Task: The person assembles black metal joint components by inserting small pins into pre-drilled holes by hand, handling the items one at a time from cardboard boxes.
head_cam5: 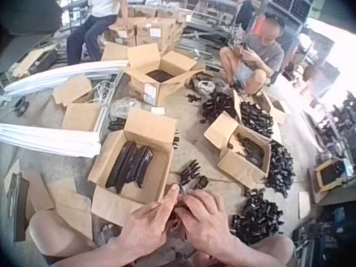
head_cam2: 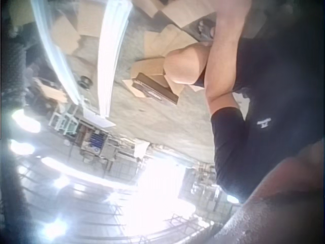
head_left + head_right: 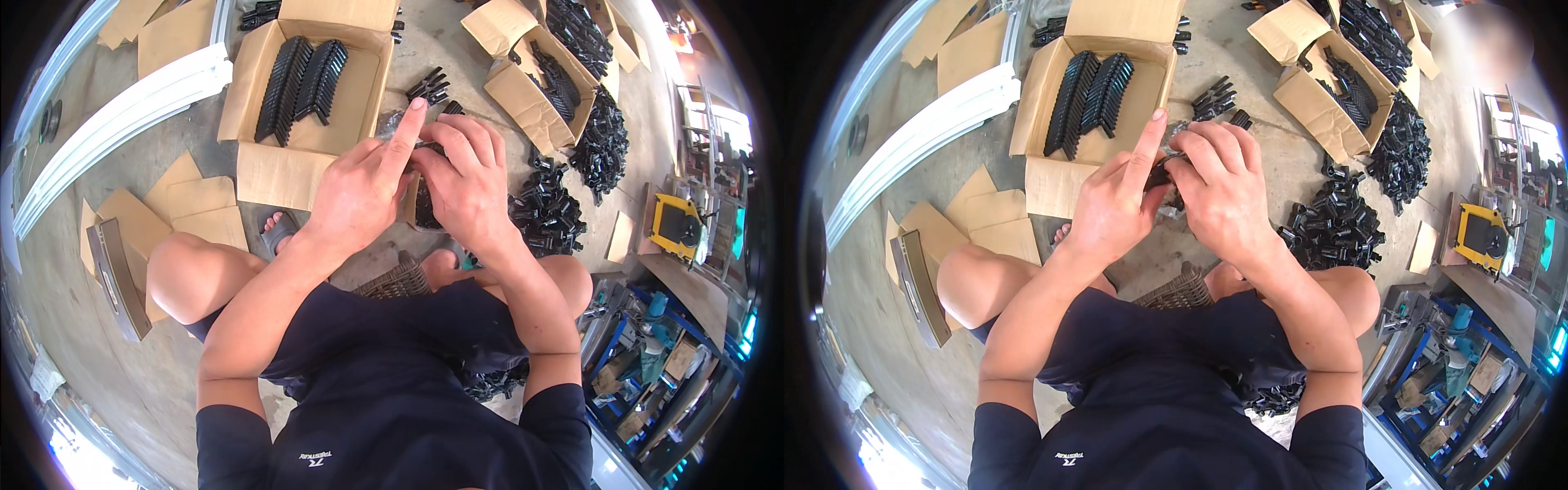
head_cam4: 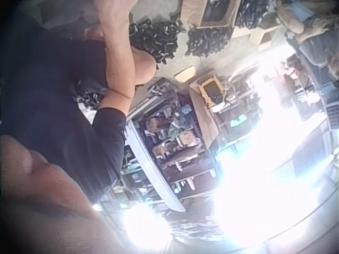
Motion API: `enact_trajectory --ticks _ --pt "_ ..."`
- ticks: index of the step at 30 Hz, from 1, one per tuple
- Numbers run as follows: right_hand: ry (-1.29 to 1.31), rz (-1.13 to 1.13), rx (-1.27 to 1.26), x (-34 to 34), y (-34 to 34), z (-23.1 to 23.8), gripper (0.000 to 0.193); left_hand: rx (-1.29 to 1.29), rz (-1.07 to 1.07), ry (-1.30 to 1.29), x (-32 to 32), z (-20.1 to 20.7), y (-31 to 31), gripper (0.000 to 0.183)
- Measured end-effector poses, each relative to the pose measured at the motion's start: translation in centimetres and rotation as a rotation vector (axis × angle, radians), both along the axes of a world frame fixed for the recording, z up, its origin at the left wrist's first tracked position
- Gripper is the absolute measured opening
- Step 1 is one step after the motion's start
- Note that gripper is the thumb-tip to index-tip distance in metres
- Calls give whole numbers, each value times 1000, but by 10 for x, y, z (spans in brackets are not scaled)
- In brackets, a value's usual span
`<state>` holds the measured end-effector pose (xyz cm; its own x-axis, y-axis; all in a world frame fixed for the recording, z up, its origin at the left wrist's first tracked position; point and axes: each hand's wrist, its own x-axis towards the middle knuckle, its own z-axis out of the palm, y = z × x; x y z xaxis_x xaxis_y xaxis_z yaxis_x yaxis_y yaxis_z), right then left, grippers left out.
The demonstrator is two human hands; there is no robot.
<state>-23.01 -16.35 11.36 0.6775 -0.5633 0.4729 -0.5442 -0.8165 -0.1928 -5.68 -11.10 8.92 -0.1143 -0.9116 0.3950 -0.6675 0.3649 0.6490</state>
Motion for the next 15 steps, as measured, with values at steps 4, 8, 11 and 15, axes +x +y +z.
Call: enact_trajectory --ticks 4,8,11,15 --pt "31 0 6 0 0 3 25 1 0 -40 0 6 1 84" --pt "91 -13 29 -1 4 6 24 -57 0 -84 -4 1 1 79" --pt "103 -61 68 -1 11 8 25 -105 -16 -113 -7 -4 1 88" --pt "89 -72 153 -4 10 3 29 -49 -39 -81 -6 -5 1 86"
